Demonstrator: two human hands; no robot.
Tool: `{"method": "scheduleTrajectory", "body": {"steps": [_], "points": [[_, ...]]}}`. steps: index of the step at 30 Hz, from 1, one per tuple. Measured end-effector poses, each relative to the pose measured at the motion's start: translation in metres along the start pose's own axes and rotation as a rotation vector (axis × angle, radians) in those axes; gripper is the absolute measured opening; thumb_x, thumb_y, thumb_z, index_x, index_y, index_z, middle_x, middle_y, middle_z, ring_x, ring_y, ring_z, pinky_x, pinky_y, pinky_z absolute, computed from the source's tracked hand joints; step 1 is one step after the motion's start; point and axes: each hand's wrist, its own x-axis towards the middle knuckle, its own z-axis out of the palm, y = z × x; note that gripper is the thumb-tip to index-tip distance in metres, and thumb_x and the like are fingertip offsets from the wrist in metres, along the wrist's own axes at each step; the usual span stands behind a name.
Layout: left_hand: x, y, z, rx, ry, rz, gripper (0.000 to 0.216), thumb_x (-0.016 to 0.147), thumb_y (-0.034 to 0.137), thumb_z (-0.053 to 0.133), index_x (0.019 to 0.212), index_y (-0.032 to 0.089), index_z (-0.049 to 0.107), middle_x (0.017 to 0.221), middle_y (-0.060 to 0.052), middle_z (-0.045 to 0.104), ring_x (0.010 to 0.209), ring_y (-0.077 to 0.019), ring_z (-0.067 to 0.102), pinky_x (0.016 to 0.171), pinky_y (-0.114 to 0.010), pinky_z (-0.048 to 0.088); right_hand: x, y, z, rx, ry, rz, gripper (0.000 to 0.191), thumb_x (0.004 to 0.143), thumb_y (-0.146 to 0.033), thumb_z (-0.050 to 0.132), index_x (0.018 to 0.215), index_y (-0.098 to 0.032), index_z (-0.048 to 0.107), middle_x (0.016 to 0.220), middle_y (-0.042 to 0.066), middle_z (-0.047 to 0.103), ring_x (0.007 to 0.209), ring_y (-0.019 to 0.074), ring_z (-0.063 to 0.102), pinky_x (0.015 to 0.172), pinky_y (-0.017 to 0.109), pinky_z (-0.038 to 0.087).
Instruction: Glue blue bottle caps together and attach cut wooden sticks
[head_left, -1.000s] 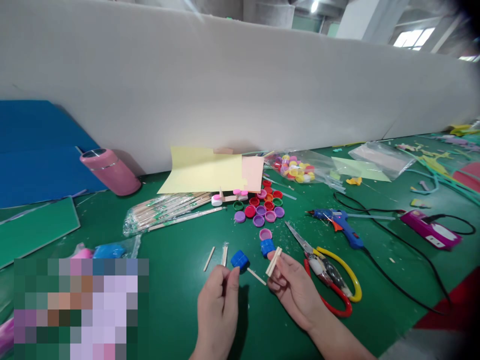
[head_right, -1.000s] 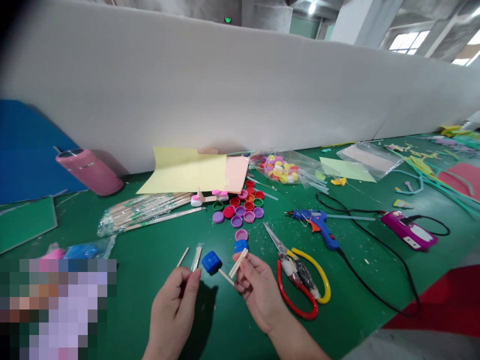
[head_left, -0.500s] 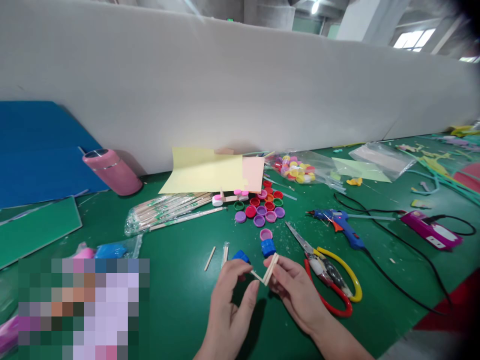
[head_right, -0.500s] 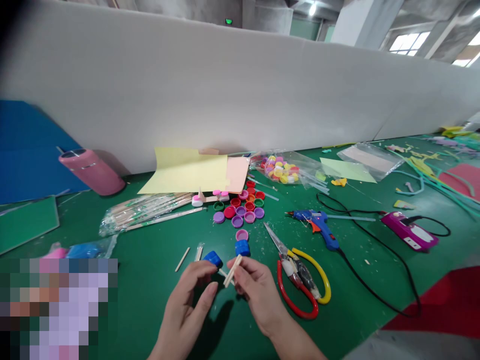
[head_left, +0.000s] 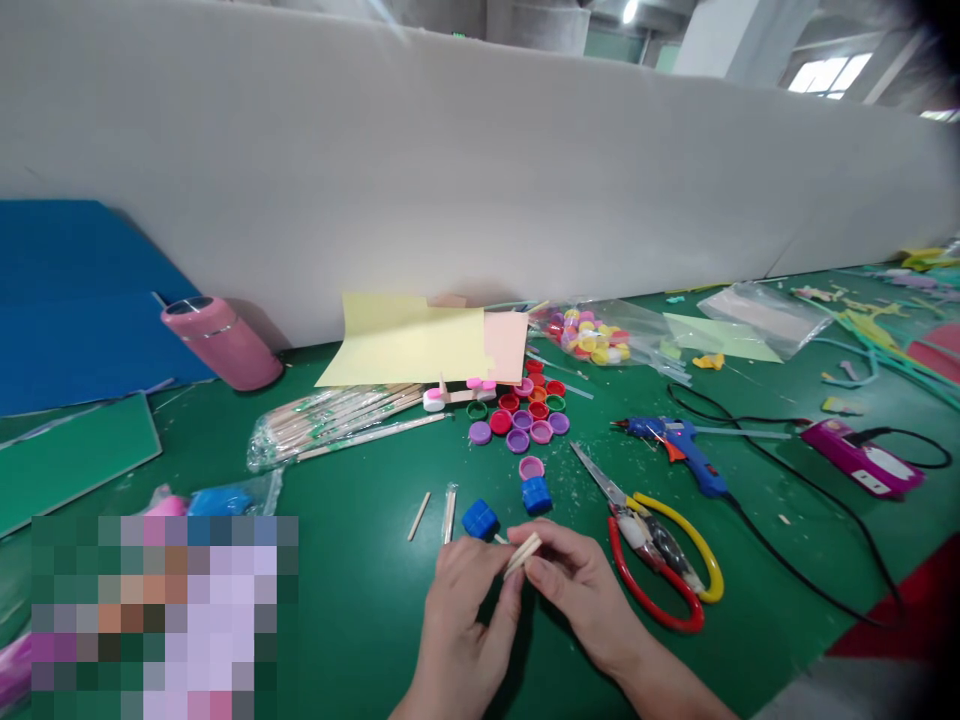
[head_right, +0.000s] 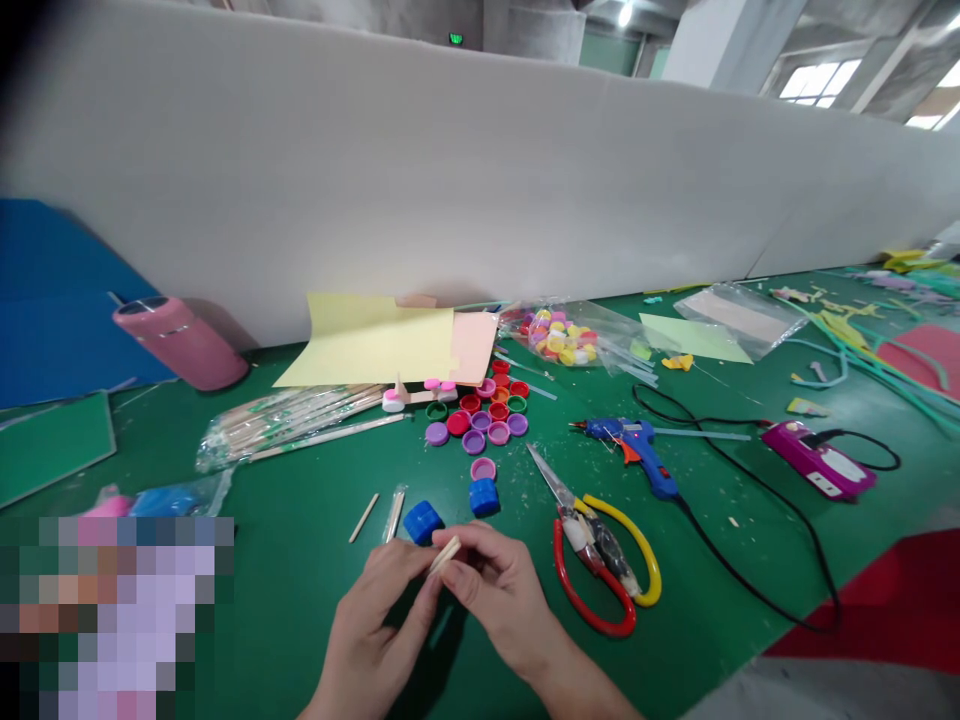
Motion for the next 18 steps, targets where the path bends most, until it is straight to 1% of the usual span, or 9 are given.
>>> {"method": "scheduleTrajectory", "body": {"steps": [2,5,9,12,14,16,18], "points": [[0.0001,0.0001,0.0001,0.008,-0.014,0.004,0.014,0.076,0.011,0.053,0.087,0.019,0.058,0.071,-0.002,0.062,0.064,-0.0154,0.055,0.061,-0.030,0.042,0.0004,0.0003,-0.0018,-0.017,0.013,-0.028,0.017,0.074,-0.028,0.062,0.090,-0.030,0.068,0.076,-0.002,0.054,0.071,0.0116,0.050,0.066,0.021,0.041],[-0.0006,0.0007,0.0007,0.016,-0.014,-0.001,0.014,0.076,0.011,0.053,0.086,0.019,0.058,0.071,-0.002,0.063,0.065,-0.0155,0.056,0.062,-0.029,0.043,0.0017,-0.0008,-0.0027,-0.055,0.014,-0.077,0.014,0.075,-0.027,0.062,0.086,-0.027,0.069,0.073,-0.001,0.052,0.069,0.0114,0.048,0.064,0.021,0.040],[-0.0017,-0.0001,0.0016,0.014,0.020,0.013,0.021,0.076,0.012,0.054,0.095,0.020,0.055,0.076,-0.002,0.064,0.067,-0.0156,0.056,0.062,-0.028,0.044,0.0024,-0.0030,0.0001,-0.080,-0.023,-0.080,0.014,0.075,-0.025,0.062,0.086,-0.024,0.070,0.073,0.000,0.051,0.068,0.0122,0.049,0.062,0.023,0.039],[-0.0024,-0.0018,0.0018,0.018,0.007,0.049,0.020,0.076,0.011,0.053,0.094,0.020,0.055,0.073,-0.002,0.063,0.065,-0.0150,0.055,0.061,-0.028,0.044,0.0019,-0.0025,0.0016,-0.076,-0.029,-0.086,0.013,0.074,-0.026,0.063,0.085,-0.024,0.070,0.072,-0.001,0.050,0.065,0.0115,0.046,0.060,0.023,0.038],[-0.0030,-0.0026,0.0016,0.035,-0.001,0.069,0.018,0.077,0.010,0.051,0.093,0.019,0.056,0.071,-0.002,0.062,0.063,-0.0148,0.055,0.061,-0.029,0.044,0.0015,-0.0008,0.0008,-0.054,-0.027,-0.093,0.014,0.075,-0.027,0.062,0.086,-0.024,0.069,0.074,0.000,0.050,0.068,0.0126,0.047,0.062,0.024,0.038],[-0.0035,-0.0030,0.0012,0.063,-0.005,0.077,0.018,0.077,0.010,0.051,0.093,0.018,0.056,0.071,-0.003,0.062,0.063,-0.0152,0.055,0.061,-0.029,0.043,0.0010,0.0013,-0.0012,-0.030,-0.014,-0.094,0.015,0.077,-0.029,0.060,0.087,-0.024,0.069,0.080,0.002,0.050,0.075,0.0147,0.048,0.066,0.026,0.039],[-0.0038,-0.0030,0.0010,0.086,-0.014,0.078,0.019,0.078,0.010,0.051,0.094,0.018,0.056,0.072,-0.004,0.063,0.064,-0.0157,0.055,0.061,-0.030,0.043,0.0009,0.0029,-0.0032,0.005,0.014,-0.084,0.016,0.079,-0.030,0.056,0.086,-0.024,0.070,0.086,0.003,0.048,0.077,0.0146,0.047,0.067,0.026,0.039]]}}
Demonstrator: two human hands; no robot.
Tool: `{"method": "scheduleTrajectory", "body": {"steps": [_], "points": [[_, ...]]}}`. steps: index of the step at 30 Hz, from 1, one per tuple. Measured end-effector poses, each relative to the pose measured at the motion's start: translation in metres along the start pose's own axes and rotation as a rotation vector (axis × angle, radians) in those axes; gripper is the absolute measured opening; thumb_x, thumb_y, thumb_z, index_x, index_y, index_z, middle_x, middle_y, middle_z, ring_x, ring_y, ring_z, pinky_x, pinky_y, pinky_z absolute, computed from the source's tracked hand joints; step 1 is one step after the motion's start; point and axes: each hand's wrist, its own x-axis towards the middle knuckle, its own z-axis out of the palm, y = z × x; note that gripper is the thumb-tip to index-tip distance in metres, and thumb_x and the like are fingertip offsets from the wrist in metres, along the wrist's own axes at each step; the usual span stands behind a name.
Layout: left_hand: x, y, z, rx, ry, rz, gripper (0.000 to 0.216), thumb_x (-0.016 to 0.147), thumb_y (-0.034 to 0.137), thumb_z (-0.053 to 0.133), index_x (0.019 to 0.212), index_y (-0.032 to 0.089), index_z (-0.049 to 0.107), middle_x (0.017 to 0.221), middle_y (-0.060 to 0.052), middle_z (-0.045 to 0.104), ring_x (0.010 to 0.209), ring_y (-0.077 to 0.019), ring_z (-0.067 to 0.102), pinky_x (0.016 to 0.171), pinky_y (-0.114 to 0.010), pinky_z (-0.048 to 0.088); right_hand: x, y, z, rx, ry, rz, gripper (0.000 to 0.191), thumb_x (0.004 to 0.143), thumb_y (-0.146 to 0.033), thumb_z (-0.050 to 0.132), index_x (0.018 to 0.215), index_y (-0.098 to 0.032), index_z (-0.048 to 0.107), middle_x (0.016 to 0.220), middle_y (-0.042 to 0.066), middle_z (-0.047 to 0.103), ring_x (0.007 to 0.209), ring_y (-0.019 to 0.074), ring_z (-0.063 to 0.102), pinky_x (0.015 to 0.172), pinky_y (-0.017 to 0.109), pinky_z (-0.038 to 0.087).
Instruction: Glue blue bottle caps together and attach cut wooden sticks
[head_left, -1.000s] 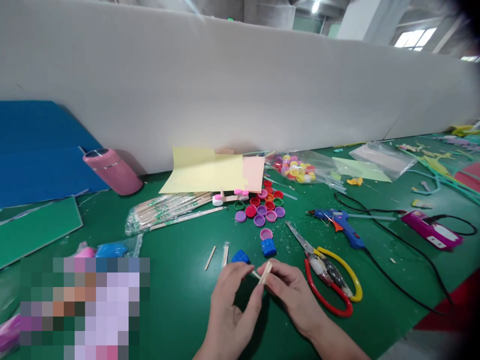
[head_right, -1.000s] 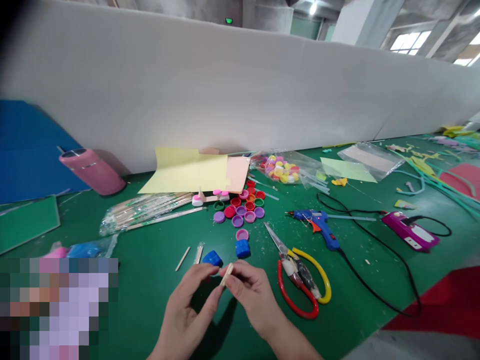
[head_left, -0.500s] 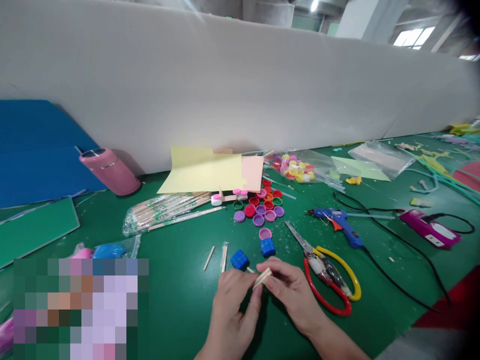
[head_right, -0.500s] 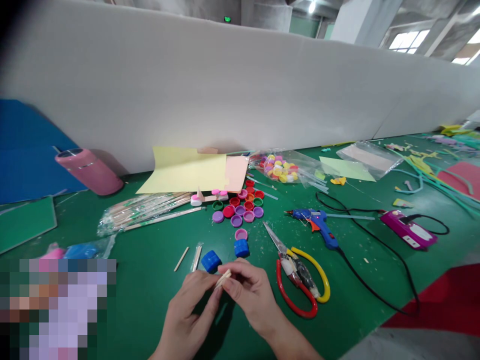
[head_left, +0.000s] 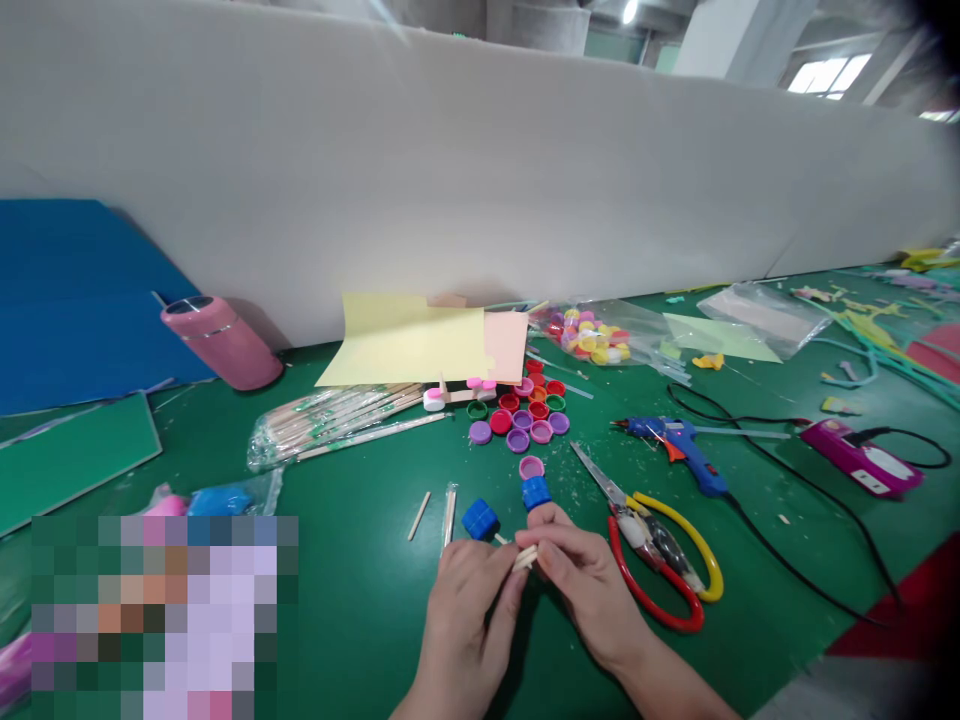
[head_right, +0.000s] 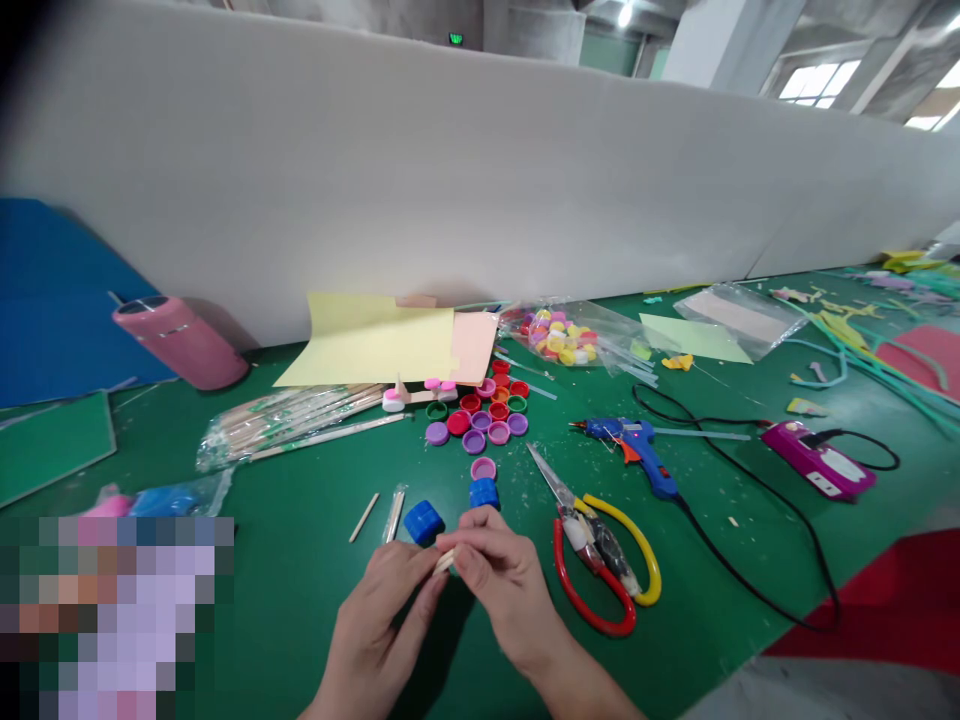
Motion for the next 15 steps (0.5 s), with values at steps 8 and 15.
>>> {"method": "scheduleTrajectory", "body": {"steps": [8,15], "points": [[0.001,-0.002,0.000,0.019,0.043,-0.023,0.017,0.077,0.012,0.051,0.092,0.020,0.056,0.071,-0.003,0.063,0.064,-0.0159,0.056,0.063,-0.030,0.044,0.012,-0.020,-0.013,0.256,0.338,0.026,0.032,0.082,-0.032,0.051,0.055,-0.016,0.052,0.081,0.001,0.046,0.057,0.0086,0.038,0.052,0.022,0.037],[-0.001,-0.005,0.001,0.033,0.054,-0.035,0.018,0.076,0.011,0.053,0.093,0.018,0.057,0.069,-0.003,0.062,0.063,-0.0154,0.055,0.063,-0.031,0.044,0.023,-0.071,-0.055,0.353,0.753,-0.436,0.016,0.077,-0.020,0.057,0.061,-0.017,0.053,0.076,-0.003,0.042,0.053,0.0055,0.037,0.048,0.016,0.038]]}}
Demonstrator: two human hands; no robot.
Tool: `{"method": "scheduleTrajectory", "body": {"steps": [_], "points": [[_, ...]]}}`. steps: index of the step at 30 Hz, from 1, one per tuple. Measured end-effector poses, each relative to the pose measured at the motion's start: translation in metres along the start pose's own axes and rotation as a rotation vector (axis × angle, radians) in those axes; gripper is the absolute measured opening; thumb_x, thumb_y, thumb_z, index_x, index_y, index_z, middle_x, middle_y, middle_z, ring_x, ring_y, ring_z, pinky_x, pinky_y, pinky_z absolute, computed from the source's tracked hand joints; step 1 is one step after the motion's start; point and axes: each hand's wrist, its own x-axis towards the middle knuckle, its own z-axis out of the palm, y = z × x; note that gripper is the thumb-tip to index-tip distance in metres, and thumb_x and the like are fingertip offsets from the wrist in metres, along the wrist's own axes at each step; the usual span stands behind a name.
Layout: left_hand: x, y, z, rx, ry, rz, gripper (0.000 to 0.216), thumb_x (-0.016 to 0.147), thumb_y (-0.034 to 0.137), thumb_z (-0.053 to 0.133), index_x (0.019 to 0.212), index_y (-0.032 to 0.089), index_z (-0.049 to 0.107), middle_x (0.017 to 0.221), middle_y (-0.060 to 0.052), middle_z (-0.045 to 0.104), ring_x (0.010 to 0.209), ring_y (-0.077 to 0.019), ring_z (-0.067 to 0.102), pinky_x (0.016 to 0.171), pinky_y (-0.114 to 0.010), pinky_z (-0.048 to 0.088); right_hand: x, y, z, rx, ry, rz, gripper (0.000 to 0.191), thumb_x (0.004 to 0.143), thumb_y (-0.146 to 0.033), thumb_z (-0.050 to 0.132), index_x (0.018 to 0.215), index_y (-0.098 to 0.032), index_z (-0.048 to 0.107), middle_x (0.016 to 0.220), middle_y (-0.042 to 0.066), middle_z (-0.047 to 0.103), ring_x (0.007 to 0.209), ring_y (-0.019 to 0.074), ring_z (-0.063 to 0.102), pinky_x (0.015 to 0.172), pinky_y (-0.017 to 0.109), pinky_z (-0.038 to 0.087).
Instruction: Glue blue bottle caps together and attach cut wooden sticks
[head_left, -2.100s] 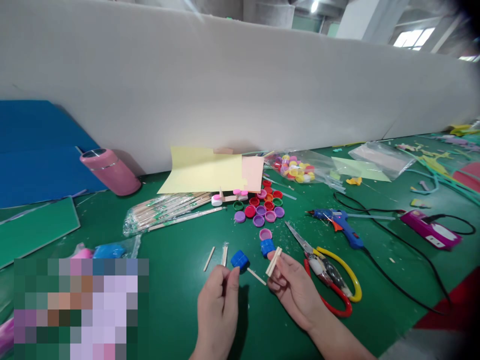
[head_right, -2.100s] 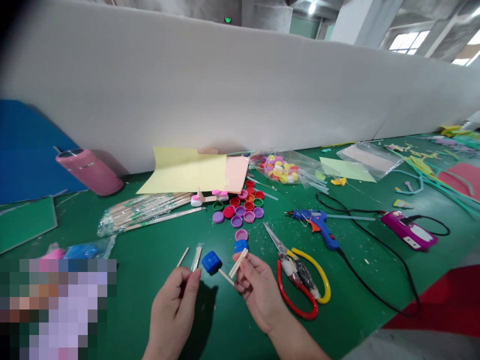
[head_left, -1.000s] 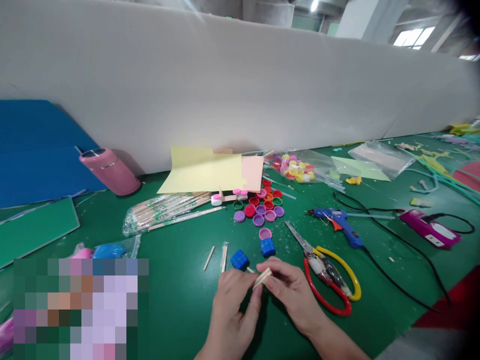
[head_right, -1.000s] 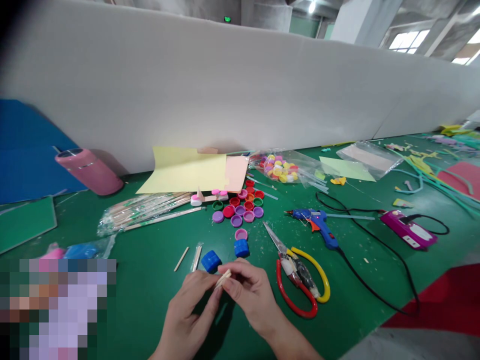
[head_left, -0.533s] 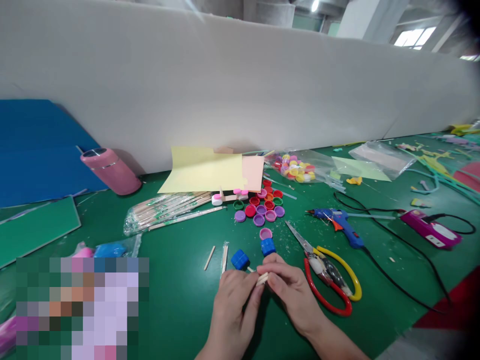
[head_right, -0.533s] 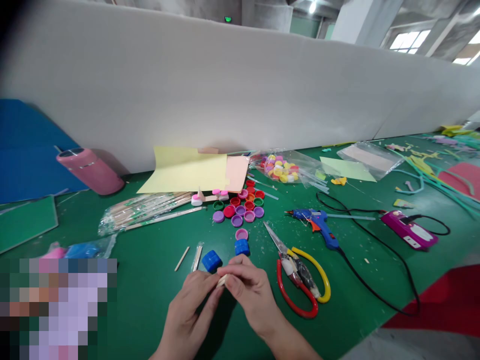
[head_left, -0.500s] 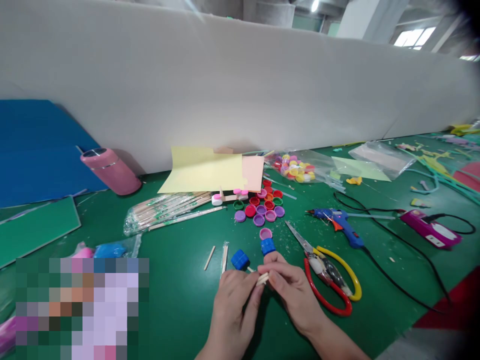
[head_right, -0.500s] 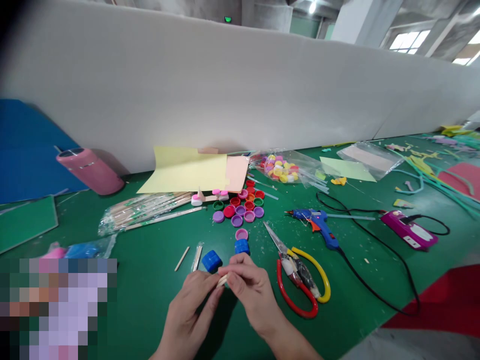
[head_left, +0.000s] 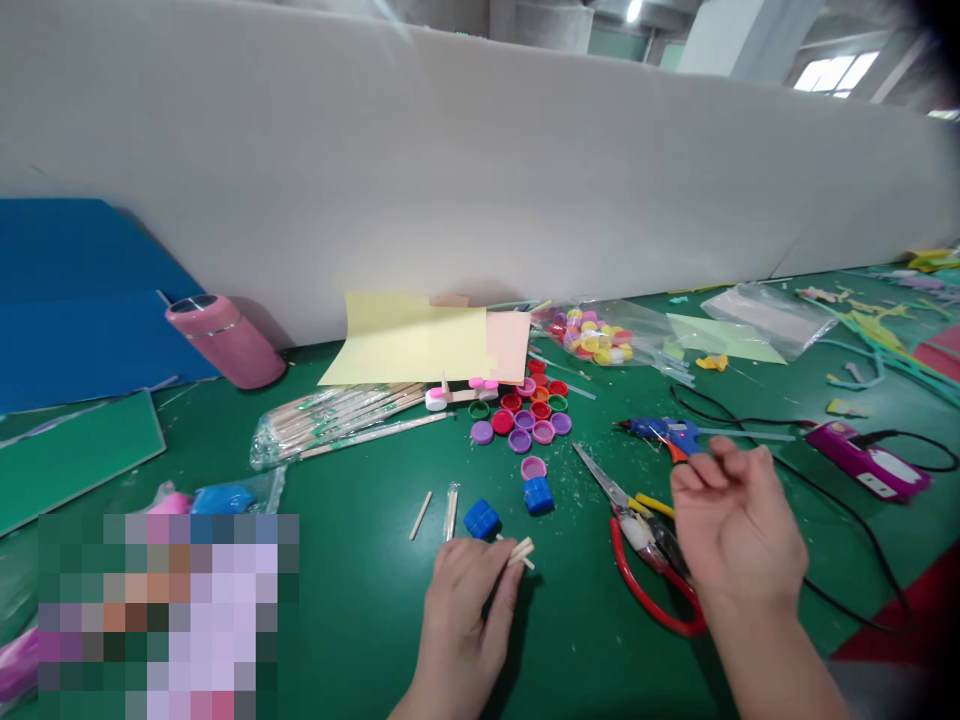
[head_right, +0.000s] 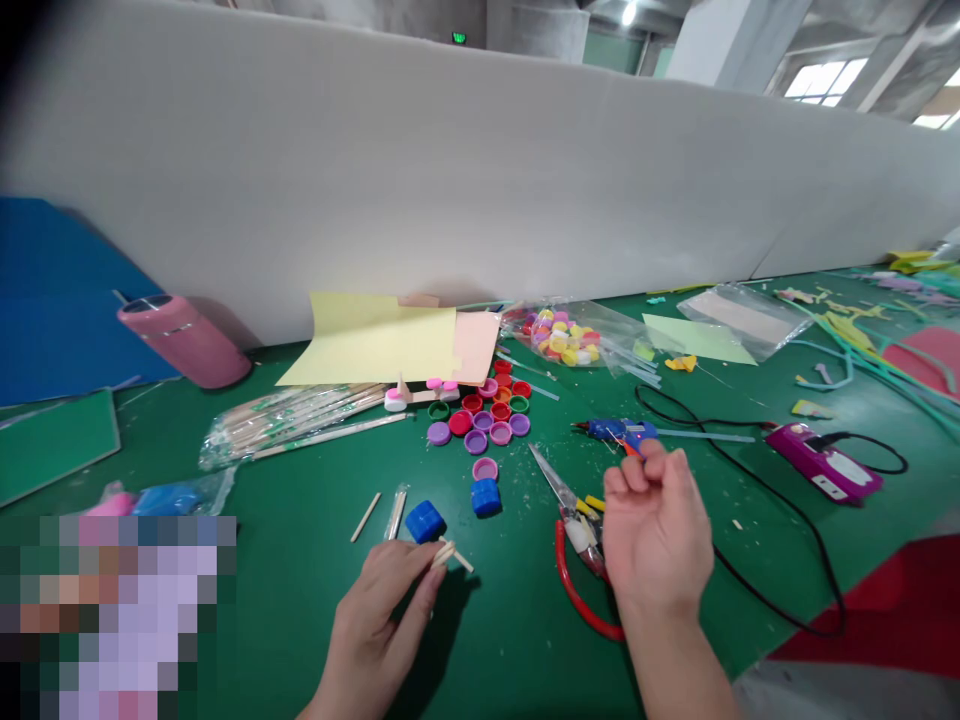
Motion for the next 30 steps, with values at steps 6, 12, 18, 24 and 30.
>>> {"method": "scheduleTrajectory", "body": {"steps": [6,12,18,24,30], "points": [[0.001,0.000,-0.001,-0.004,0.001,0.006,0.020,0.075,0.010,0.054,0.093,0.017,0.057,0.071,-0.003,0.063,0.063,-0.0151,0.056,0.062,-0.029,0.044,-0.034,0.018,-0.001,-0.496,-0.436,0.289,0.034,0.076,-0.023,0.060,0.110,-0.026,0.054,0.083,0.000,0.051,0.063,0.0098,0.046,0.054,0.020,0.040],[0.003,0.005,-0.003,-0.025,0.006,0.027,0.021,0.076,0.010,0.051,0.094,0.019,0.057,0.071,-0.002,0.063,0.062,-0.0142,0.056,0.058,-0.026,0.045,-0.074,0.047,-0.002,-0.590,-0.853,0.471,0.027,0.074,-0.028,0.062,0.101,-0.023,0.062,0.081,0.001,0.051,0.068,0.0129,0.047,0.060,0.025,0.040],[0.005,0.006,-0.004,-0.033,0.023,0.012,0.017,0.076,0.011,0.051,0.090,0.018,0.058,0.067,-0.003,0.063,0.059,-0.0145,0.056,0.057,-0.027,0.046,-0.071,0.051,0.003,-0.582,-0.819,0.368,0.015,0.075,-0.026,0.061,0.088,-0.023,0.069,0.077,0.002,0.054,0.069,0.0146,0.050,0.062,0.026,0.040],[0.004,0.006,-0.003,-0.016,0.027,0.021,0.018,0.078,0.012,0.050,0.091,0.018,0.059,0.067,-0.003,0.064,0.059,-0.0144,0.057,0.057,-0.026,0.046,-0.073,0.053,0.000,-0.566,-0.795,0.364,0.014,0.074,-0.025,0.063,0.085,-0.024,0.070,0.076,0.002,0.055,0.069,0.0152,0.052,0.061,0.026,0.042],[0.004,0.007,-0.004,-0.021,0.030,0.021,0.018,0.077,0.011,0.051,0.091,0.017,0.059,0.068,-0.003,0.064,0.060,-0.0143,0.057,0.057,-0.027,0.047,-0.074,0.053,0.002,-0.532,-0.770,0.373,0.011,0.073,-0.024,0.064,0.082,-0.023,0.071,0.075,0.001,0.057,0.070,0.0152,0.053,0.065,0.026,0.043]]}}
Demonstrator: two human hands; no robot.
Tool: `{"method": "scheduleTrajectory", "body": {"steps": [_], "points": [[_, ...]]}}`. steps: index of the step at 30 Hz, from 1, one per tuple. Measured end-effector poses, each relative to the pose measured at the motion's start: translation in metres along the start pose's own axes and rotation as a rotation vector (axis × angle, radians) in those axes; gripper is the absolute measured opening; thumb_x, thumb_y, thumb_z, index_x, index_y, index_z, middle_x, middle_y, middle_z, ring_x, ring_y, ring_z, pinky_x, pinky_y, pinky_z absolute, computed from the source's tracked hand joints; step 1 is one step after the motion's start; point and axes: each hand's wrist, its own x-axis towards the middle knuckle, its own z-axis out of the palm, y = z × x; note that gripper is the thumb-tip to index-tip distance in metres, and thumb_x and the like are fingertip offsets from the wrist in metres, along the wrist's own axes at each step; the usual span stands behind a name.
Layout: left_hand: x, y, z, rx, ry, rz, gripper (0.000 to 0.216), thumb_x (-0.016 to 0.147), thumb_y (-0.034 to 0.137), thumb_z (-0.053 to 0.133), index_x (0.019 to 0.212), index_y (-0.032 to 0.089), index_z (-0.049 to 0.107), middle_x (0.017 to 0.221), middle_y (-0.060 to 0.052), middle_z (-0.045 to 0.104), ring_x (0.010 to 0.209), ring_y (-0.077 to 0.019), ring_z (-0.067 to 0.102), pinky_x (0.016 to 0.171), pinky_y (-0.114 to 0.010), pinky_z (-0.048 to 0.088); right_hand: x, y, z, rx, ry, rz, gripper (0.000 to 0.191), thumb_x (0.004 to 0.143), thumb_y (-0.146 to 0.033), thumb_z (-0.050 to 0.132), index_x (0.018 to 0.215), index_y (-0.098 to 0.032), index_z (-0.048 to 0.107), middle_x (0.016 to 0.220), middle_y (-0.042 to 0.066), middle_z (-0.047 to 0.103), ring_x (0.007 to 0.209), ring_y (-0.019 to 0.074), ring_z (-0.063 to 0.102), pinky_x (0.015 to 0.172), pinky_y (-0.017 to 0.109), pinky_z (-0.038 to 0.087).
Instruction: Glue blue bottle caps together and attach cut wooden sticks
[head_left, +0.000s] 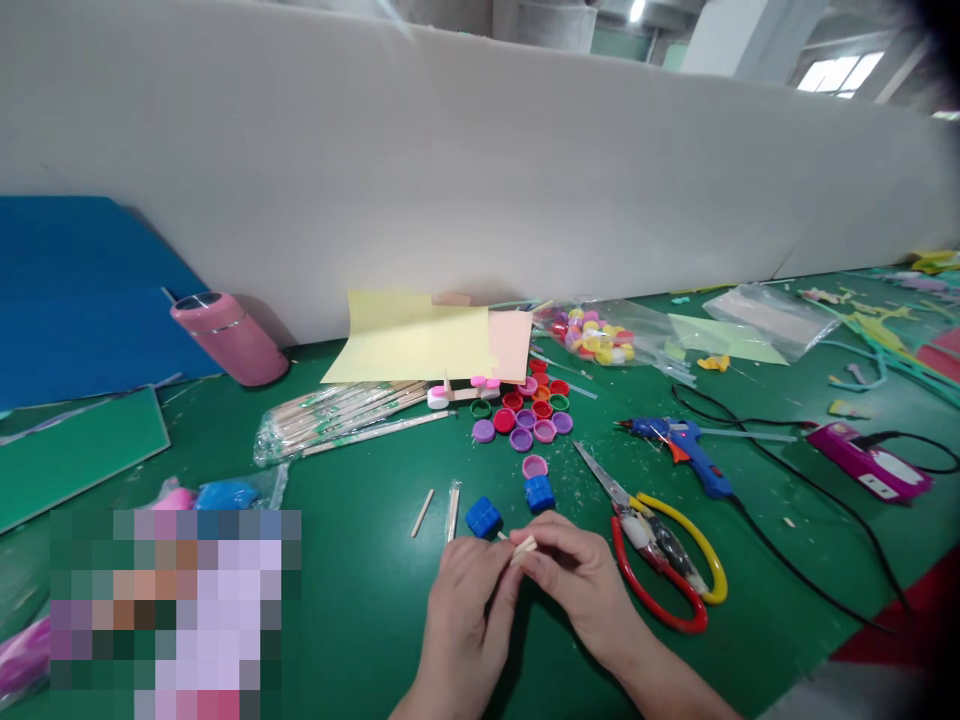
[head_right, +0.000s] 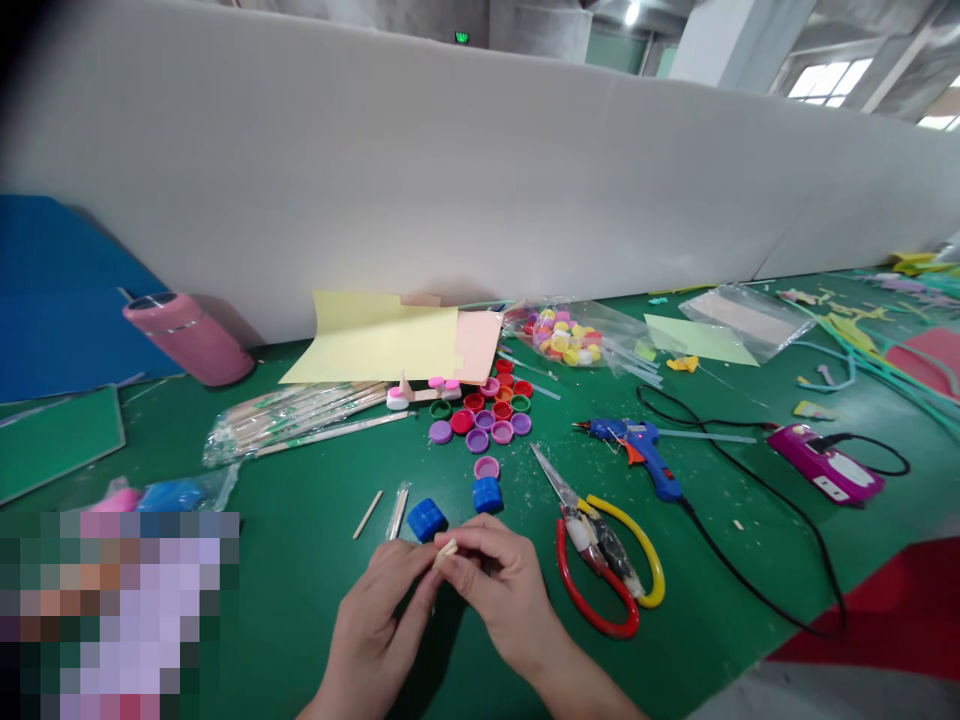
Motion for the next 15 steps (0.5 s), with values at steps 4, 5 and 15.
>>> {"method": "scheduleTrajectory", "body": {"steps": [4,5,15], "points": [[-0.002,-0.001,0.002,0.015,0.010,-0.055,0.020,0.074,0.014,0.055,0.094,0.018,0.059,0.077,-0.005,0.067,0.068,-0.0164,0.061,0.061,-0.028,0.050,0.003,0.001,-0.006,0.085,0.089,0.070,0.013,0.073,-0.027,0.064,0.082,-0.021,0.070,0.077,0.002,0.060,0.071,0.0149,0.055,0.065,0.025,0.044],[-0.002,-0.001,0.003,0.022,0.019,-0.067,0.020,0.074,0.015,0.056,0.094,0.018,0.059,0.077,-0.005,0.067,0.068,-0.0168,0.061,0.061,-0.028,0.050,0.004,0.002,-0.008,0.123,0.124,0.098,0.014,0.072,-0.029,0.065,0.082,-0.021,0.070,0.076,0.001,0.061,0.068,0.0142,0.055,0.064,0.025,0.044],[-0.002,0.002,0.003,0.113,0.084,0.017,0.017,0.071,0.011,0.058,0.088,0.016,0.059,0.069,-0.004,0.064,0.062,-0.0160,0.057,0.059,-0.028,0.047,0.002,0.011,-0.006,0.389,0.147,0.238,0.018,0.067,-0.031,0.069,0.081,-0.018,0.069,0.064,-0.001,0.058,0.053,0.0082,0.044,0.053,0.021,0.036]]}}
